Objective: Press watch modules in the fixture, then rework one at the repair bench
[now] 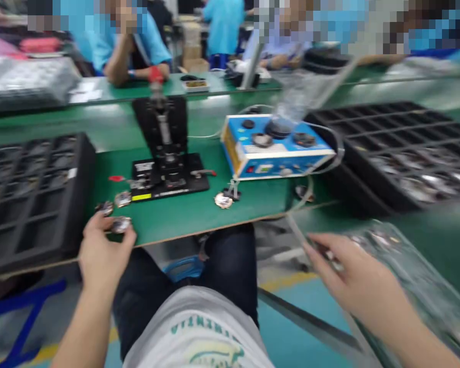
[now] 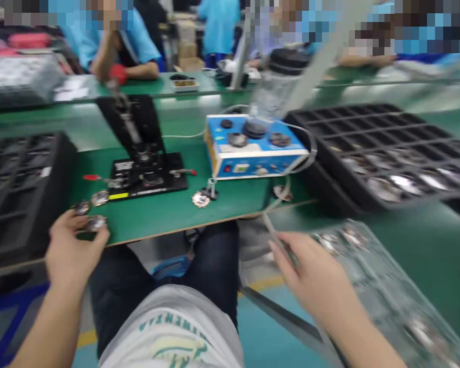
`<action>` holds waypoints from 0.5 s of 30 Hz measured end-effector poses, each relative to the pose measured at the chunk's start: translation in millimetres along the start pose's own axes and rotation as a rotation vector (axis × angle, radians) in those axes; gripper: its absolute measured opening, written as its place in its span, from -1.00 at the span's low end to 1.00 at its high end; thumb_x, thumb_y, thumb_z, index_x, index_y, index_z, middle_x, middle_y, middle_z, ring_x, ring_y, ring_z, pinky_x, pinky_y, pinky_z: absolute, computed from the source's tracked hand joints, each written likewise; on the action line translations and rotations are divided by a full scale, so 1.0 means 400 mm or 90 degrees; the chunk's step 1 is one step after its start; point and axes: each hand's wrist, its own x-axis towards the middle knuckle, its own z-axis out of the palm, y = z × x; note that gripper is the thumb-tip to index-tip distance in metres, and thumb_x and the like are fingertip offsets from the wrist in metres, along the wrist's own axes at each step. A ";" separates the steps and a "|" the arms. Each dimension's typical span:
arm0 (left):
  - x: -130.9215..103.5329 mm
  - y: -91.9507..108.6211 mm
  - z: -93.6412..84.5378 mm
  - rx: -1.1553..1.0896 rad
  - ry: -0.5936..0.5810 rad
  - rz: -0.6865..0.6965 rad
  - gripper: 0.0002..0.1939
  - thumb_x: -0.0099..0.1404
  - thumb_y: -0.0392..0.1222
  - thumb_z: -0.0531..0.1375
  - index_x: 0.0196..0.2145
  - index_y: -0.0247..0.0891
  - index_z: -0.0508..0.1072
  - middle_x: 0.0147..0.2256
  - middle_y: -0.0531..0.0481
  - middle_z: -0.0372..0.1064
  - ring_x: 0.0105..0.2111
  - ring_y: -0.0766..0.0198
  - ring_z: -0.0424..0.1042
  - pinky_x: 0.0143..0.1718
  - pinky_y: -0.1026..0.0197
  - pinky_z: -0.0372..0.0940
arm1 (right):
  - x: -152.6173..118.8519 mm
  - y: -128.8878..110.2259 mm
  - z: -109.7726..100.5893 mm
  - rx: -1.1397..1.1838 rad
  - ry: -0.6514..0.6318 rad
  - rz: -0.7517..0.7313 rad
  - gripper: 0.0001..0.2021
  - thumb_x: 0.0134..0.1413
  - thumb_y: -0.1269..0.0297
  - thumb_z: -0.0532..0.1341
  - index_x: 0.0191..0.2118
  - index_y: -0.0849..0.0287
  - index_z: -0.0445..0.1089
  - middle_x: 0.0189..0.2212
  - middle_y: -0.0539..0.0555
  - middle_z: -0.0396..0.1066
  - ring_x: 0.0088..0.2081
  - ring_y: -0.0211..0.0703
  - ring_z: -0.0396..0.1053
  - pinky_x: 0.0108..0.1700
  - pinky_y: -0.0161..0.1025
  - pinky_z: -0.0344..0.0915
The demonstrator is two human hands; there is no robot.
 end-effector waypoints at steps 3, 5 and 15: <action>-0.106 0.047 0.020 -0.084 0.043 0.172 -0.53 0.29 0.00 0.32 0.08 -0.22 0.42 -0.07 -0.21 0.60 -0.08 -0.04 0.65 0.03 -0.08 0.55 | -0.043 -0.129 0.136 0.292 -0.230 0.092 -0.58 0.08 -0.21 0.39 -0.06 -0.08 0.60 -0.14 0.22 0.67 -0.17 0.25 0.66 -0.10 0.20 0.64; -0.187 0.076 0.040 -0.179 0.019 0.367 -0.62 0.32 -0.10 0.30 0.06 -0.16 0.42 -0.15 -0.15 0.61 -0.16 0.04 0.65 -0.06 0.00 0.57 | -0.089 -0.224 0.229 0.564 -0.390 0.179 -0.44 0.04 -0.21 0.44 0.14 -0.19 0.53 0.05 0.19 0.65 -0.03 0.25 0.67 0.02 0.21 0.64; 0.004 0.030 0.029 -0.130 0.012 0.375 -0.53 0.47 0.00 0.20 0.21 -0.30 0.39 0.14 -0.40 0.53 0.19 -0.17 0.52 0.24 -0.27 0.40 | -0.080 -0.175 0.219 0.659 -0.336 0.324 -0.59 0.01 -0.19 0.51 -0.15 -0.03 0.62 -0.36 0.14 0.67 -0.30 0.07 0.66 -0.20 0.02 0.63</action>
